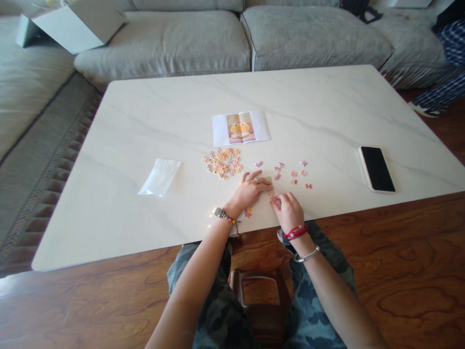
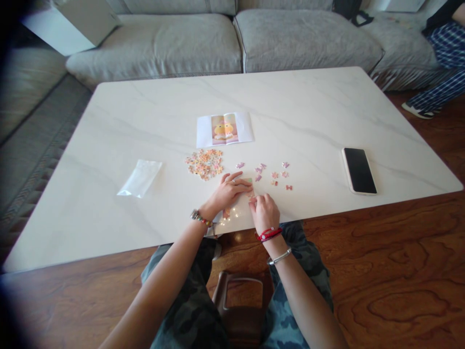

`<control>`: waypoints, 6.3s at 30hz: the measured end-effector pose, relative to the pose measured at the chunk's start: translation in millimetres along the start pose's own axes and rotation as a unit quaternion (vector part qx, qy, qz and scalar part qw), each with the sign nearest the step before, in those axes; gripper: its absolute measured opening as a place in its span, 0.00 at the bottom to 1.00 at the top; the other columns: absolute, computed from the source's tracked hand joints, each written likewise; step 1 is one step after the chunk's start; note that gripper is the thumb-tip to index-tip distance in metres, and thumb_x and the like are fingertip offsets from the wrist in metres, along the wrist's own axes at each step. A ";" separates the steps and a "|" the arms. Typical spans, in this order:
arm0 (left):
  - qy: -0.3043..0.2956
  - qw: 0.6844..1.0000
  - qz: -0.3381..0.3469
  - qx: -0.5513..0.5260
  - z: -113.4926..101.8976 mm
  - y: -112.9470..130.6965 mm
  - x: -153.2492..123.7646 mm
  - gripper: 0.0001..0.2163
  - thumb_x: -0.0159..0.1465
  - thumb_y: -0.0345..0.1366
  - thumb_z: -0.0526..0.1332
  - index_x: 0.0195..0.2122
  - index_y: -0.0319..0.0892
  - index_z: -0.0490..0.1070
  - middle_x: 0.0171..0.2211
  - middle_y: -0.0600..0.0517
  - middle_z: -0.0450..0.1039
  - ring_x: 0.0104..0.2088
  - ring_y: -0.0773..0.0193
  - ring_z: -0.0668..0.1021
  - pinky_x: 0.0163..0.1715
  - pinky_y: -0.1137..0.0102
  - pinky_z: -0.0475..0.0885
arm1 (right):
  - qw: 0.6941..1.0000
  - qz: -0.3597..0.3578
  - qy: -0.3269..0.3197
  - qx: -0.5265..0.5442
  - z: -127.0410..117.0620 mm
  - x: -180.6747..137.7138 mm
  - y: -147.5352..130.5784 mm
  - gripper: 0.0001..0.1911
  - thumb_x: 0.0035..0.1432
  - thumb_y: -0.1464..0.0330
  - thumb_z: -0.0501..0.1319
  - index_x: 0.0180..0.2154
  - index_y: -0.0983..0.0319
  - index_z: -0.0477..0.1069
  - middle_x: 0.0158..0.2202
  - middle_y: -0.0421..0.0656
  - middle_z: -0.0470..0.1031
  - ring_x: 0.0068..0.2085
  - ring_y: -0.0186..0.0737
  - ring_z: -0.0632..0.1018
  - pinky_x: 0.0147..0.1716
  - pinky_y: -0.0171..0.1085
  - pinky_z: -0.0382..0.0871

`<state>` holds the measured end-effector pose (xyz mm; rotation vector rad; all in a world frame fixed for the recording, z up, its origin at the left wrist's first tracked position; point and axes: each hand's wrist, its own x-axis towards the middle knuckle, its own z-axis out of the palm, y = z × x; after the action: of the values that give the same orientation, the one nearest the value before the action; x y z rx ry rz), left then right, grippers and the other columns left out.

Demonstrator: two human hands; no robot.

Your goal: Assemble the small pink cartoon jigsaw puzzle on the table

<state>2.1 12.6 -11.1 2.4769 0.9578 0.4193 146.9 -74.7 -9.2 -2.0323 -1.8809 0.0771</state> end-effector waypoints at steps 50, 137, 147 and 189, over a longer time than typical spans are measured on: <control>0.014 1.000 0.009 0.003 5.0 -3.8 2.7 0.13 0.63 0.34 0.50 0.42 0.52 0.71 0.47 0.56 0.71 0.57 0.57 0.58 0.53 0.58 0.50 | 0.997 0.005 0.045 0.067 5.2 6.1 -8.6 0.06 0.50 0.73 0.53 0.33 0.63 0.64 0.27 0.44 0.70 0.31 0.39 0.70 0.32 0.36 0.62; -0.002 1.000 -0.003 0.017 -1.3 0.9 1.8 0.18 0.59 0.25 0.49 0.44 0.51 0.69 0.49 0.55 0.69 0.57 0.57 0.58 0.53 0.56 0.49 | 0.966 0.048 0.128 0.221 -29.0 45.0 73.6 0.14 0.54 0.66 0.53 0.40 0.63 0.72 0.35 0.47 0.75 0.32 0.37 0.74 0.30 0.36 0.69; 0.022 1.000 -0.005 0.013 -1.8 6.5 7.9 0.13 0.60 0.27 0.50 0.40 0.46 0.70 0.44 0.52 0.72 0.52 0.57 0.64 0.53 0.55 0.53 | 0.981 0.035 0.083 0.171 -33.7 91.2 113.7 0.12 0.52 0.65 0.53 0.32 0.62 0.73 0.31 0.45 0.76 0.29 0.37 0.74 0.31 0.37 0.68; 0.192 0.980 -0.047 0.037 -37.4 -59.3 -35.8 0.12 0.59 0.24 0.49 0.37 0.43 0.68 0.38 0.50 0.71 0.47 0.60 0.68 0.48 0.58 0.66 | 0.995 -0.050 0.010 0.083 -21.2 82.9 118.3 0.09 0.53 0.68 0.54 0.34 0.60 0.72 0.35 0.46 0.70 0.38 0.42 0.73 0.39 0.43 0.69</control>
<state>-72.4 38.1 -13.6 2.4506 1.2550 0.8650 274.6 -3.8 -8.1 -1.8202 -1.8924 0.1807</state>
